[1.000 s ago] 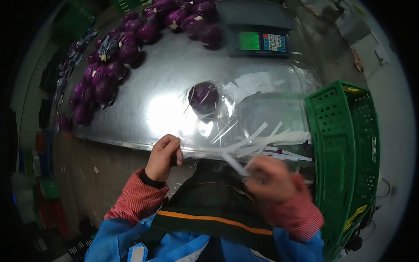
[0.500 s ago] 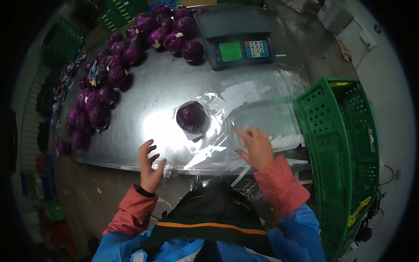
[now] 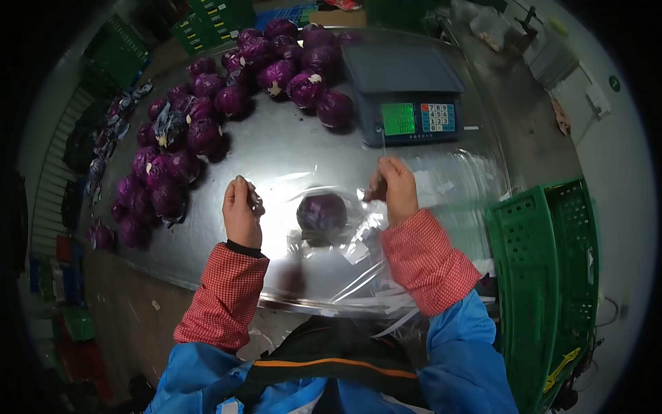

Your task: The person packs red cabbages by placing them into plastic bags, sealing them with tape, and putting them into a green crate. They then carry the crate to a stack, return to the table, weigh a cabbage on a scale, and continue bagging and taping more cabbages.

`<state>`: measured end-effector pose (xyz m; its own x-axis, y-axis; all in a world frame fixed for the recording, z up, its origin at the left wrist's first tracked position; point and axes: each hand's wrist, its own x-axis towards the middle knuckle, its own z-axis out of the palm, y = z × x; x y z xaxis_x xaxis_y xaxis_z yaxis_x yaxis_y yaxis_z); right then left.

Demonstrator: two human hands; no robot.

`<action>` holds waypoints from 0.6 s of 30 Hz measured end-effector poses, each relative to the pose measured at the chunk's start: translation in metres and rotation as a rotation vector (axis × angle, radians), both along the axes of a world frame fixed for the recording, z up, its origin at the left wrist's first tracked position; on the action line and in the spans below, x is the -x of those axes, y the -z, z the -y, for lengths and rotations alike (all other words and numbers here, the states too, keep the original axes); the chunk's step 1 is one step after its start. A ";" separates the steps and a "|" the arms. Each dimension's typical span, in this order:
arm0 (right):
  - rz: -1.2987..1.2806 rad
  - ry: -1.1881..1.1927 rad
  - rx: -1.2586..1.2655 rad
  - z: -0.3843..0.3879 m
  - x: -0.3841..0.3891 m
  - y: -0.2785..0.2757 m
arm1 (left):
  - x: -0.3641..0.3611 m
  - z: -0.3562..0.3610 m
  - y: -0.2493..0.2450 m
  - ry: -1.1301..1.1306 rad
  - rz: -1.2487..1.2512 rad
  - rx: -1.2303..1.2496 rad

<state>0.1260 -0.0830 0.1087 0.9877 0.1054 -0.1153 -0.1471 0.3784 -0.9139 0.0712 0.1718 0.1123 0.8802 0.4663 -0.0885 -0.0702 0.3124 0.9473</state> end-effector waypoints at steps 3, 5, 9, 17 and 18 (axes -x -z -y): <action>-0.175 0.025 0.170 -0.004 0.024 0.023 | 0.003 -0.018 0.028 0.046 -0.335 0.001; -0.379 -0.007 0.274 -0.001 0.047 0.047 | 0.018 -0.025 0.069 0.094 -0.527 -0.110; -0.195 -0.118 0.896 0.002 0.067 0.105 | 0.048 -0.036 0.134 0.392 -0.539 -0.870; 0.100 -0.002 0.916 -0.036 0.062 0.122 | 0.035 -0.003 0.128 0.314 -0.253 -0.973; 0.042 -0.049 0.844 -0.038 0.064 0.129 | 0.033 -0.001 0.128 0.354 -0.344 -0.857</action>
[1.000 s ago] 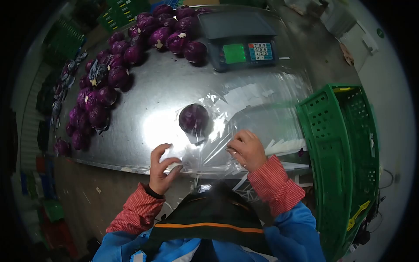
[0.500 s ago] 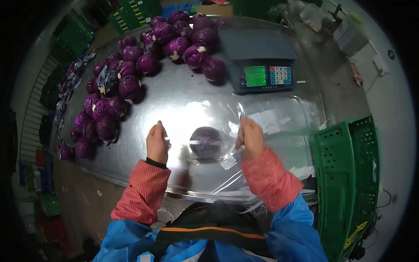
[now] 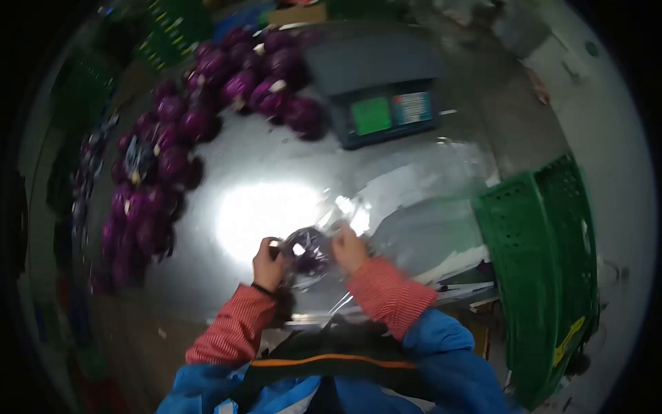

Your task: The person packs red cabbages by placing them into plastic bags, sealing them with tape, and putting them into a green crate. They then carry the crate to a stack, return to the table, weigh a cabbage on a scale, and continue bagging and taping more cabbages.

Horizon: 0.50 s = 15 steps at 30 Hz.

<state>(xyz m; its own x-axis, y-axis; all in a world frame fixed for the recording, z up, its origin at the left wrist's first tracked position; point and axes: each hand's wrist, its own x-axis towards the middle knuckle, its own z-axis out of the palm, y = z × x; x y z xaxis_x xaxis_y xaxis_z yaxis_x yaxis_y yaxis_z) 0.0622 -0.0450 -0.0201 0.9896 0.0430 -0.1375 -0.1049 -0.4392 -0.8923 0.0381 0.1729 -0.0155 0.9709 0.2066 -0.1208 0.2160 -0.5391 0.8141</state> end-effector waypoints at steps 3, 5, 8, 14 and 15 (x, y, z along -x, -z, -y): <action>-0.381 -0.008 -0.396 0.021 0.000 -0.029 | -0.014 0.003 -0.001 0.073 -0.094 0.208; -0.284 -0.076 -0.548 0.065 -0.001 -0.067 | -0.031 0.016 -0.029 0.184 -0.133 0.366; -0.050 -0.141 -0.713 0.140 0.011 -0.134 | -0.062 0.098 -0.129 0.303 -0.137 0.510; 0.362 0.080 -0.218 0.343 0.055 -0.254 | -0.120 0.330 -0.237 0.868 0.073 0.473; 0.320 0.179 -0.199 0.379 0.057 -0.260 | -0.122 0.377 -0.249 0.896 0.055 0.500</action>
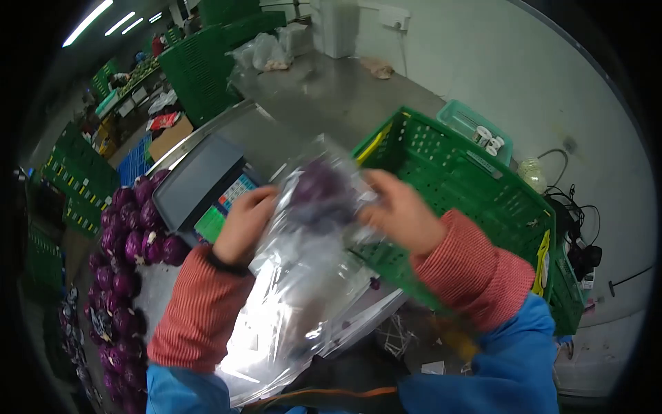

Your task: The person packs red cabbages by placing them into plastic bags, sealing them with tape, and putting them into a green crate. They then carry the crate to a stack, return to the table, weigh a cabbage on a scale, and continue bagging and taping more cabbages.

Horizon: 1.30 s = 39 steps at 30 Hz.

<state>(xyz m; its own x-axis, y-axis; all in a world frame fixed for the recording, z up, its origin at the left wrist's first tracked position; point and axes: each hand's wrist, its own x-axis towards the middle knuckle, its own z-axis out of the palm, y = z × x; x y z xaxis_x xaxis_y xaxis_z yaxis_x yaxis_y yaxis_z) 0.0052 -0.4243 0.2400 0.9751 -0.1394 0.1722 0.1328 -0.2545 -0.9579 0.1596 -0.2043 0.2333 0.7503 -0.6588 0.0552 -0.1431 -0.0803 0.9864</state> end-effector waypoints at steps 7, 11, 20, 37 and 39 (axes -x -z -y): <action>-0.423 0.331 -0.422 0.216 -0.031 0.088 | -0.058 0.283 0.069 0.277 -0.475 -0.296; -0.290 0.277 -0.811 0.278 -0.076 0.193 | -0.075 0.392 0.164 0.024 -0.132 -0.438; -0.580 0.527 -0.409 0.292 -0.124 0.210 | -0.001 0.280 0.063 0.045 0.456 -0.008; -0.217 -0.311 0.526 -0.254 -0.237 0.108 | -0.143 -0.309 0.206 -1.042 0.249 -0.250; -0.608 -0.335 0.338 -0.328 -0.266 0.129 | -0.153 -0.320 0.224 -1.069 0.055 -0.171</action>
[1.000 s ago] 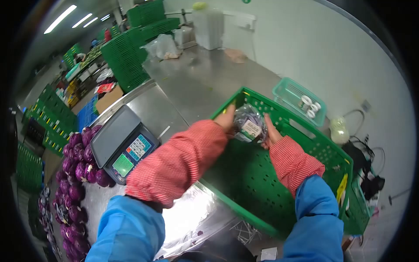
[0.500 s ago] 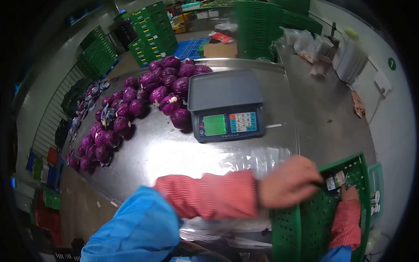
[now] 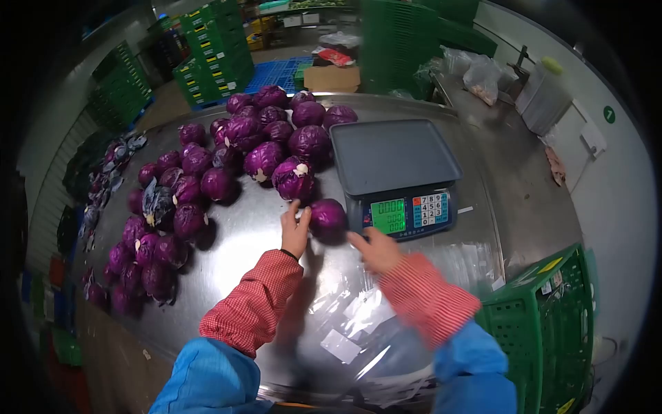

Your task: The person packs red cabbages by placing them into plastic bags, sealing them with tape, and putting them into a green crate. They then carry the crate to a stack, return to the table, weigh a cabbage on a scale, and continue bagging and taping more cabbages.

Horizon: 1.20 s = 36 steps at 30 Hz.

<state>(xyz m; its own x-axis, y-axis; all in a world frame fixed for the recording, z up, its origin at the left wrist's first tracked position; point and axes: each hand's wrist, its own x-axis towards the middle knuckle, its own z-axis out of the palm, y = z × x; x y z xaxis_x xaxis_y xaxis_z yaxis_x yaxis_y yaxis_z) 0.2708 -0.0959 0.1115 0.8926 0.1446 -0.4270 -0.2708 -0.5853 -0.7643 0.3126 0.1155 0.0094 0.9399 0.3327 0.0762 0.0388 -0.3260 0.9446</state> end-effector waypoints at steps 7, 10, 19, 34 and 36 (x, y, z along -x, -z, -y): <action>0.087 0.270 -0.218 -0.069 -0.023 0.043 | 0.010 -0.004 -0.006 0.250 0.081 0.376; 0.326 0.297 -0.265 -0.048 -0.013 -0.014 | 0.012 0.013 -0.090 0.361 0.361 0.168; 0.188 0.314 -0.131 0.038 -0.101 -0.033 | -0.121 0.074 -0.098 0.777 0.140 0.103; 0.155 0.430 0.073 0.060 -0.123 -0.044 | -0.155 0.021 -0.078 0.454 0.077 0.294; 0.064 0.373 0.041 0.036 -0.133 -0.035 | -0.143 0.040 -0.081 0.475 -0.024 0.293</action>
<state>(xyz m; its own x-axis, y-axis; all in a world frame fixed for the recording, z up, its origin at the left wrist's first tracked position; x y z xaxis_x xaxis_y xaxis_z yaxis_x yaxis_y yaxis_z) 0.4040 -0.1320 0.1460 0.9055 -0.2117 -0.3676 -0.4239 -0.4858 -0.7644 0.4559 0.0759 0.0901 0.9920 -0.1241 0.0210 -0.0257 -0.0366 0.9990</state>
